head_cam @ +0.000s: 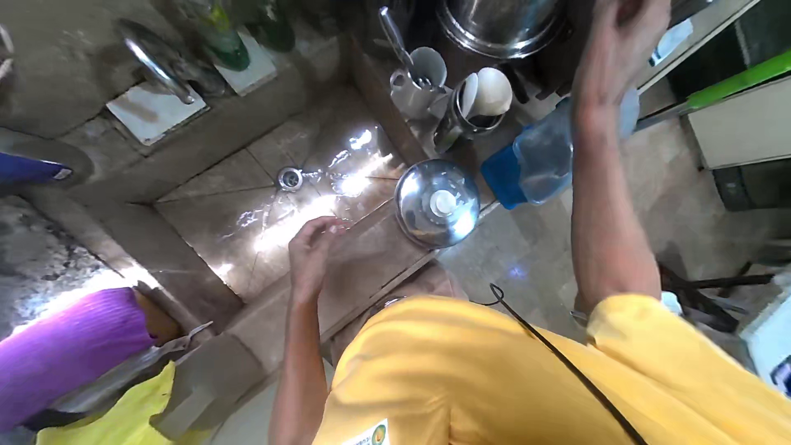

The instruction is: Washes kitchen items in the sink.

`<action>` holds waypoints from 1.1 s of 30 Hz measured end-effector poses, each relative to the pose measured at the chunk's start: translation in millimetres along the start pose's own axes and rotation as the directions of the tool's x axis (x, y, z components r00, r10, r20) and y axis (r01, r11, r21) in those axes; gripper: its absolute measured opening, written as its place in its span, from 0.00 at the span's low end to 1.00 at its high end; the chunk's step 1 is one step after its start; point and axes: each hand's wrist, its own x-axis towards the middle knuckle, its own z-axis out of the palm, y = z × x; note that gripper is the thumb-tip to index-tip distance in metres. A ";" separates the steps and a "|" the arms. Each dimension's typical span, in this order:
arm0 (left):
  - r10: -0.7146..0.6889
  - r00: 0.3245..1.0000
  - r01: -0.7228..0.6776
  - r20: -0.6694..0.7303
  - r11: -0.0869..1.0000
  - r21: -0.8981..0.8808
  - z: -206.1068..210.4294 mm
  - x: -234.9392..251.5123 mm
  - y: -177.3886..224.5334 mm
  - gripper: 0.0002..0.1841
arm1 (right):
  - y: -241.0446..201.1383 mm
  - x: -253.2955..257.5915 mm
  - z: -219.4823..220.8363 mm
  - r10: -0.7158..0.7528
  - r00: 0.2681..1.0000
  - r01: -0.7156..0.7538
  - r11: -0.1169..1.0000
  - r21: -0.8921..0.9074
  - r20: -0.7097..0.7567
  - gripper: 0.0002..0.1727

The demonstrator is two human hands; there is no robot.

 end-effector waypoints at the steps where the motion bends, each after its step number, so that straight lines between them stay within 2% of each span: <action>1: -0.003 0.999 0.003 -0.038 1.000 -0.001 -9.3 3.8 0.0 0.15 | -9.5 -43.5 -4.6 -0.134 0.986 0.140 0.989 -0.047 0.101 0.22; 3: -0.010 0.987 0.008 -0.157 1.000 -0.011 -34.4 28.1 5.5 0.14 | -15.0 -126.2 14.3 -0.284 0.881 0.334 0.940 -0.070 0.379 0.21; 5: 0.001 0.968 0.000 -0.251 1.000 0.006 -63.4 59.0 9.6 0.14 | 8.7 -187.3 48.4 -0.208 0.783 0.349 0.927 -0.137 0.587 0.27; 7: 0.041 0.945 -0.031 -0.324 0.999 0.035 -93.3 97.7 17.4 0.16 | 30.7 -217.8 75.4 -0.073 0.753 0.269 0.941 -0.205 0.654 0.31; 10: 0.039 0.908 0.010 -0.418 0.993 0.114 -133.2 150.0 41.7 0.19 | 43.5 -233.9 90.9 -0.013 0.773 0.219 0.944 -0.247 0.634 0.28; 15: -0.036 0.855 0.124 -0.518 0.983 0.138 -186.8 235.7 58.8 0.23 | 42.5 -235.1 92.4 0.010 0.810 0.139 0.968 -0.209 0.587 0.24; 18: -0.071 0.883 0.151 -0.465 0.979 0.136 -200.1 264.7 67.2 0.26 | 26.9 -231.8 85.2 0.027 0.828 0.101 0.975 -0.197 0.560 0.24; 20: -0.131 0.910 0.191 -0.393 0.975 0.116 -209.6 281.5 70.3 0.25 | 4.9 -223.7 79.7 -0.006 0.841 0.143 0.967 -0.211 0.541 0.24; 24: -0.211 0.941 0.237 -0.266 0.969 0.068 -226.8 298.9 70.0 0.23 | -55.0 -201.3 84.9 -0.098 0.816 0.240 0.954 -0.179 0.569 0.23; 26: -0.222 0.951 0.253 -0.216 0.959 0.130 -234.6 298.6 73.2 0.22 | -76.8 -194.1 106.1 -0.151 0.796 0.261 0.959 -0.107 0.587 0.21; 29: -0.216 0.952 0.270 -0.218 0.927 0.259 -232.9 298.5 68.4 0.20 | -95.2 -191.1 149.4 -0.204 0.766 0.257 0.966 0.000 0.609 0.20; 31: -0.163 0.949 0.267 -0.268 0.870 0.416 -232.9 306.5 66.7 0.22 | -107.0 -190.1 192.7 -0.266 0.746 0.255 0.961 0.107 0.611 0.20; 33: -0.128 0.920 0.302 -0.370 0.833 0.463 -228.0 315.1 66.3 0.24 | -118.1 -189.4 243.3 -0.340 0.739 0.271 0.940 0.205 0.582 0.20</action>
